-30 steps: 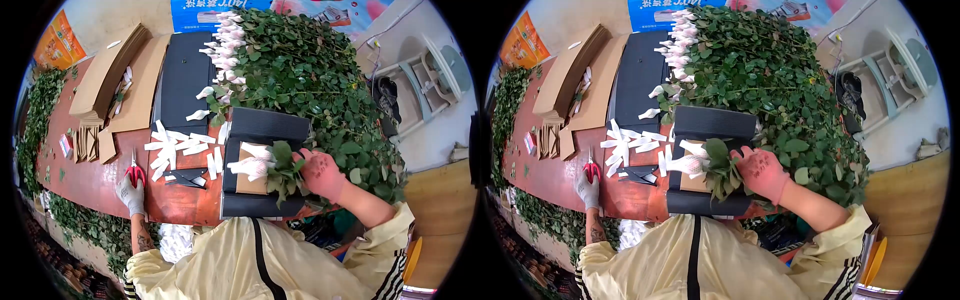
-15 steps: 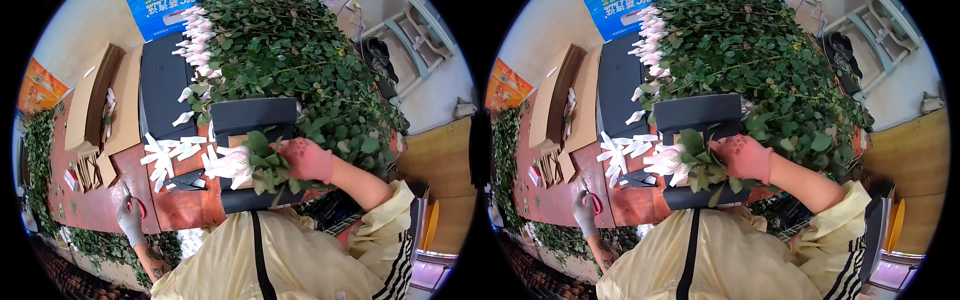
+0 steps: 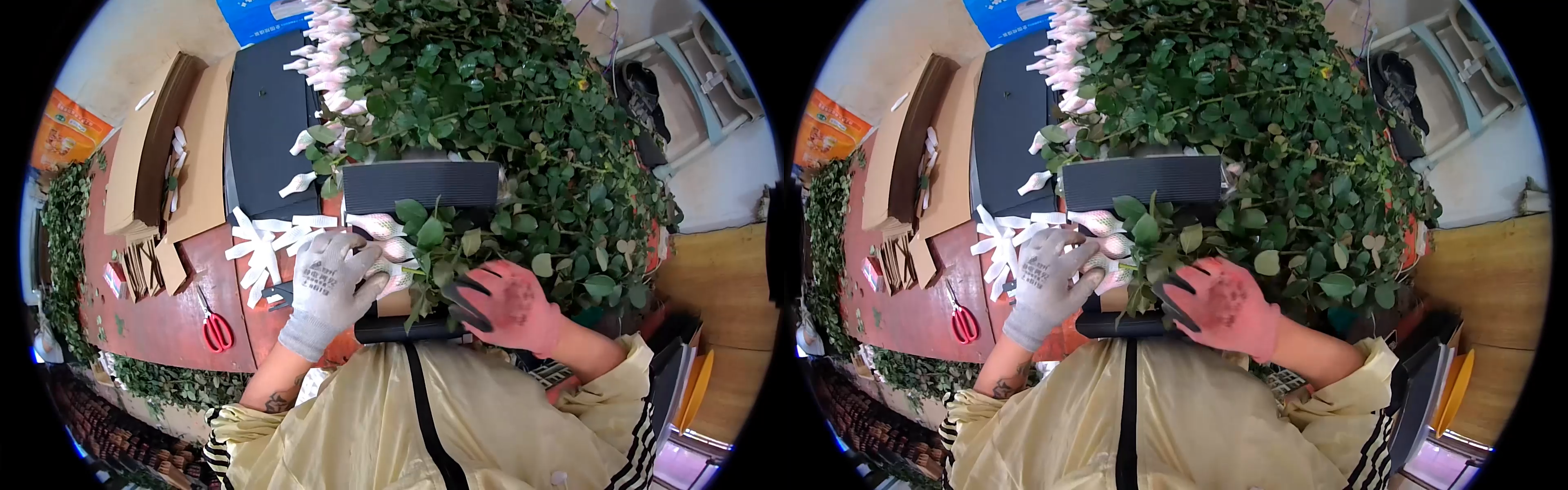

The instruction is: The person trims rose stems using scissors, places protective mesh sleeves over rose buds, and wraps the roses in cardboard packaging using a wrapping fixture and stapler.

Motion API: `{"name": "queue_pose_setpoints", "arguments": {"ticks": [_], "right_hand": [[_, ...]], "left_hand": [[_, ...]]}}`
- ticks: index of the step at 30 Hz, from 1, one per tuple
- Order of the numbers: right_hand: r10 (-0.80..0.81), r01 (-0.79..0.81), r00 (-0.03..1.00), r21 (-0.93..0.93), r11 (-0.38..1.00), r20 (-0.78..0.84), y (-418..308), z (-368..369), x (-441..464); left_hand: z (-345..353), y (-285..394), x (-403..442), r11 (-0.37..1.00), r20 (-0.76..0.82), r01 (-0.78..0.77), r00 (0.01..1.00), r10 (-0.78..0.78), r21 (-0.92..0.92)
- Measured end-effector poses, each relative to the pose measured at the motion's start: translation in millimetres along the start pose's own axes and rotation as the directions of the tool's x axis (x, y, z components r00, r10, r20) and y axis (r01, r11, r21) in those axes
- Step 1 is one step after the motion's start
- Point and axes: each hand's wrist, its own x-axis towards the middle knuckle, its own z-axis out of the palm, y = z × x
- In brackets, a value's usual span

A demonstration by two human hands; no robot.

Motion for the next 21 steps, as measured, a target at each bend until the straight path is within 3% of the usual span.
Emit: {"name": "queue_pose_setpoints", "arguments": {"ticks": [1, 2, 3, 4, 6, 7, 9, 10, 11, 12, 13, 14, 16, 18, 19, 20, 21], "right_hand": [[0.014, -0.007, 1.0, -0.427, 0.904, 0.014, 6.6, 14.9, 3.5], [0.031, -0.002, 0.999, -0.772, 0.635, 0.023, 8.6, 24.9, 6.5], [0.083, -0.055, 0.996, -0.598, 0.8, 0.019, 9.1, 26.1, 8.3], [0.083, -0.054, 0.996, -0.589, 0.807, 0.023, 15.1, 26.4, 7.9], [-0.247, 0.227, 0.967, -0.664, 0.712, 0.065, 28.0, 26.5, 3.0], [-0.256, 0.315, 0.949, -0.525, 0.791, 0.184, 17.7, 4.1, 9.5], [-0.259, 0.311, 0.95, -0.524, 0.792, 0.173, 14.1, 2.8, 8.1], [-0.251, 0.296, 0.955, -0.527, 0.797, 0.157, 12.6, 3.9, 6.8], [-0.31, 0.291, 0.949, -0.505, 0.812, 0.048, 13.2, 9.1, 9.8], [-0.309, 0.293, 0.95, -0.505, 0.812, 0.055, 7.3, 6.8, 15.6], [-0.124, 0.262, 0.935, -0.409, 0.874, 0.332, -5.6, -2.0, 29.0], [0.041, 0.196, 0.808, -0.333, 0.922, 0.588, -12.6, -7.3, 37.6], [0.034, 0.181, 0.795, -0.291, 0.939, 0.605, -10.2, -11.3, 31.9], [-0.158, 0.235, 0.95, -0.283, 0.93, 0.271, -13.6, -25.2, 24.3], [-0.161, 0.178, 0.984, -0.321, 0.93, 0.081, -14.6, -26.0, 28.1], [-0.153, 0.17, 0.985, -0.318, 0.933, 0.08, -10.3, -17.2, 29.4], [-0.148, 0.124, 0.988, -0.389, 0.913, -0.032, -1.8, -1.2, 29.8]], "left_hand": [[1.2, 2.0, -2.7, 0.999, -0.048, -0.014, 0.999, 0.012, -0.045], [-0.1, 3.0, -8.3, 0.999, -0.03, -0.01, 1.0, 0.009, -0.045], [-4.0, 2.7, -13.9, 0.988, 0.041, 0.004, 0.999, 0.002, -0.157], [-9.2, 2.4, -16.9, 0.964, 0.11, 0.031, 0.994, -0.001, -0.265], [-18.2, 2.7, -22.4, 0.941, 0.192, 0.1, 0.981, -0.039, -0.322], [-18.1, -0.7, -26.6, 0.932, 0.123, 0.134, 0.988, -0.097, -0.336], [-10.4, -15.1, -39.8, 0.896, 0.011, 0.174, 0.983, -0.186, -0.408], [-15.9, -11.2, -37.8, 0.896, 0.014, 0.177, 0.982, -0.188, -0.408], [-24.8, -1.8, -32.1, 0.927, -0.019, 0.106, 0.993, -0.12, -0.359], [-27.2, 6.7, -27.6, 0.95, -0.049, 0.036, 0.997, -0.054, -0.309], [-22.5, 13.2, -22.4, 0.96, -0.044, -0.047, 0.998, 0.036, -0.275], [-20.2, 18.8, -20.6, 0.961, -0.052, -0.041, 0.998, 0.028, -0.275], [-19.6, 25.4, -17.4, 0.966, 0.291, 0.099, 0.956, -0.027, -0.237], [-3.0, 17.9, -30.0, 0.965, 0.296, 0.073, 0.955, 0.005, -0.251], [2.7, 16.0, -34.1, 0.947, 0.237, 0.066, 0.971, 0.011, -0.315], [7.0, 14.3, -37.5, 0.924, 0.183, 0.056, 0.983, 0.015, -0.379], [10.4, 11.7, -38.6, 0.915, 0.127, 0.011, 0.991, 0.044, -0.403]]}}
